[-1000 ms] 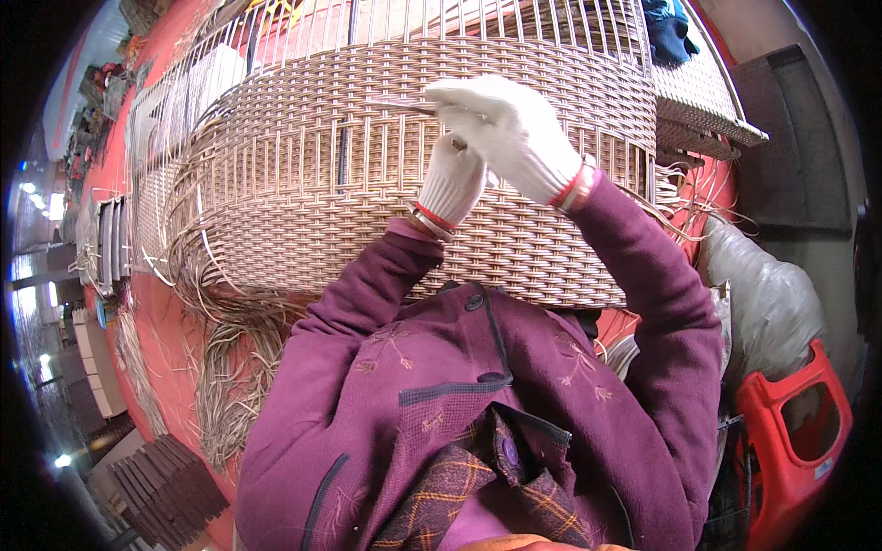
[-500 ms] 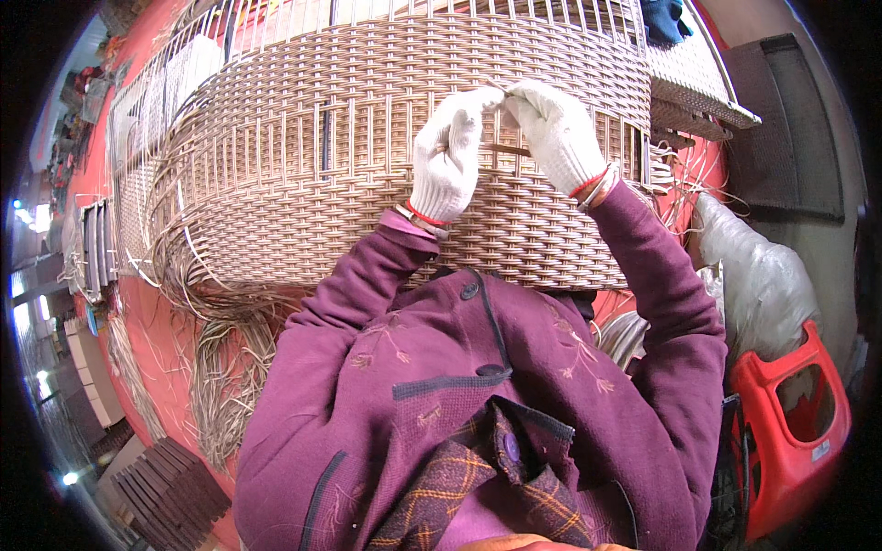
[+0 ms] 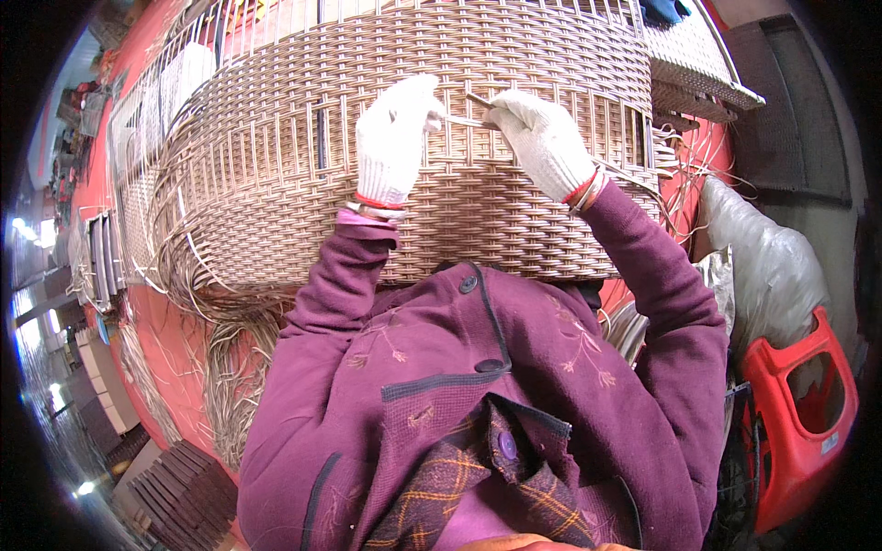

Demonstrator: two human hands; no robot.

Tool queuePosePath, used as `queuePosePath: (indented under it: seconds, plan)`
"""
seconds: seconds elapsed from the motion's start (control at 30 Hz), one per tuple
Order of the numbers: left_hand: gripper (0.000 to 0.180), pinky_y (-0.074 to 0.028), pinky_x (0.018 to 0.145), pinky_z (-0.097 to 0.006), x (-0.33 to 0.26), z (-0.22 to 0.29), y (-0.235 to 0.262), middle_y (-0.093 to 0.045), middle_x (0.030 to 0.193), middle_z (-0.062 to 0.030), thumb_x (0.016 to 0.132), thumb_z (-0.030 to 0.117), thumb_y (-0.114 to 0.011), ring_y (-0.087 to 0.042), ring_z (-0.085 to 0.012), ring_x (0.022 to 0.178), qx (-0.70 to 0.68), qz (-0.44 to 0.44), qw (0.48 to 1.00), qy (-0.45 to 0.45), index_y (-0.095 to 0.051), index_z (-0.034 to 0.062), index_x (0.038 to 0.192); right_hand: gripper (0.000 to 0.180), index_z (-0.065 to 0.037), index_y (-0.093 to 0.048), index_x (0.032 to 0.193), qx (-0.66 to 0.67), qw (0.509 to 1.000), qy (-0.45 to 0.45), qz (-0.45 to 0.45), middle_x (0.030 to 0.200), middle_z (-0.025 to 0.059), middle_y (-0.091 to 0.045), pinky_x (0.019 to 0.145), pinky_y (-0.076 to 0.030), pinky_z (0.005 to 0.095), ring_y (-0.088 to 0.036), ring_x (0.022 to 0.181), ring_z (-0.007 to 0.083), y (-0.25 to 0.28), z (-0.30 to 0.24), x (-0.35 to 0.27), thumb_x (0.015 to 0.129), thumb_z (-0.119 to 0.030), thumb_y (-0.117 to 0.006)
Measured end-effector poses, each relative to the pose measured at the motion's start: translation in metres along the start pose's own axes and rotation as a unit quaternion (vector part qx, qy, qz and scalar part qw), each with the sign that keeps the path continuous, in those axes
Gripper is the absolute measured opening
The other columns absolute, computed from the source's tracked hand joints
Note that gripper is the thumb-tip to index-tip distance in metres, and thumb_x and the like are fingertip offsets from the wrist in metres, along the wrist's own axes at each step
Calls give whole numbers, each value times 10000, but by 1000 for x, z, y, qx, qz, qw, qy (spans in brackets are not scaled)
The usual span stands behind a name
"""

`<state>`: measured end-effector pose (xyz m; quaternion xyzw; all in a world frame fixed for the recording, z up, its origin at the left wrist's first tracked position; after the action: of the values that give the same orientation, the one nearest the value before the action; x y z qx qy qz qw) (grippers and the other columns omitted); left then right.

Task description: The person weaves a large basket by hand, interlacing thin strips of natural material through a pre-formed frame. They repeatedly pass strips over and under vertical ribs, pull them tight, and adjust the weave to maintain even tension and alignment.

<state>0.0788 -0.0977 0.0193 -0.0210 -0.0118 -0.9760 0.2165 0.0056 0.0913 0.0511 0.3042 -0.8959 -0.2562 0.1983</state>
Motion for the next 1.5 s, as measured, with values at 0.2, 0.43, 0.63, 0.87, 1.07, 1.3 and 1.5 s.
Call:
queuePosePath:
  seconds: [0.2, 0.43, 0.63, 0.87, 1.07, 1.3, 1.5]
  plan:
    - [331, -570, 731, -271, -16, 10, -13, -767, 946, -83, 1080, 272, -642, -705, -131, 795, 85, -116, 988, 47, -751, -2, 1231, 171, -40, -719, 1092, -21, 999, 24, 18, 941, 206, -724, 763, -560, 443, -721, 879, 409, 0, 2, -5, 1026, -173, -634]
    - [296, -568, 738, -294, -19, 39, -28, -761, 928, -79, 1053, 271, -658, -710, -131, 796, 212, -208, 954, 46, -776, 24, 1165, 182, -48, -709, 1100, -52, 997, 59, 14, 942, 209, -730, 757, -570, 472, -715, 873, 427, 6, 1, -10, 1034, -199, -630]
    - [224, -570, 830, -387, -30, 55, -41, -753, 995, -139, 1011, 196, -650, -735, -294, 893, 355, -256, 892, -115, -755, 49, 1143, 196, -47, -717, 1094, -73, 995, 57, -24, 944, 209, -733, 779, -571, 475, -715, 896, 425, 2, 7, -14, 1025, -210, -634]
    - [236, -565, 921, -433, -30, 54, -45, -751, 1095, -146, 958, 99, -700, -718, -353, 1012, 351, -212, 879, -241, -737, 50, 1185, 208, -31, -726, 1055, -14, 984, -10, -176, 846, 176, -719, 759, -567, 436, -723, 816, 349, -8, 8, -10, 1013, -189, -597]
    - [259, -575, 910, -417, -33, 55, -48, -754, 1091, -141, 947, 79, -718, -728, -331, 1005, 315, -214, 881, -280, -735, 45, 1204, 303, -12, -718, 1109, 176, 916, -155, -326, 705, 18, -676, 551, -486, 244, -584, 570, 73, -9, 16, -20, 1092, -247, -528]
    - [208, -583, 879, -326, -34, 57, -52, -769, 1089, -110, 987, 43, -707, -745, -213, 983, 332, -192, 884, -266, -760, 42, 1187, 323, -8, -738, 1080, 222, 911, -135, -319, 707, 9, -678, 557, -465, 245, -553, 571, 67, -7, 10, -21, 1070, -265, -543]
    - [215, -577, 890, -353, -32, 57, -55, -764, 1095, -117, 980, 57, -710, -734, -247, 997, 294, -195, 909, -222, -759, 44, 1190, 329, -22, -754, 1077, 133, 944, -133, -272, 661, -9, -594, 554, -452, 281, -531, 582, 85, -2, 8, -24, 1076, -295, -569]
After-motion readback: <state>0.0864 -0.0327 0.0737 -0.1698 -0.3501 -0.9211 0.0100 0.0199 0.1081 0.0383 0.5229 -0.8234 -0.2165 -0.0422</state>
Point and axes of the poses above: each hand's wrist, its own x-axis towards the middle knuckle, its own y-axis out of the back of the hand, z = x × y, the point moved 8 cm from there along x, towards the middle knuckle
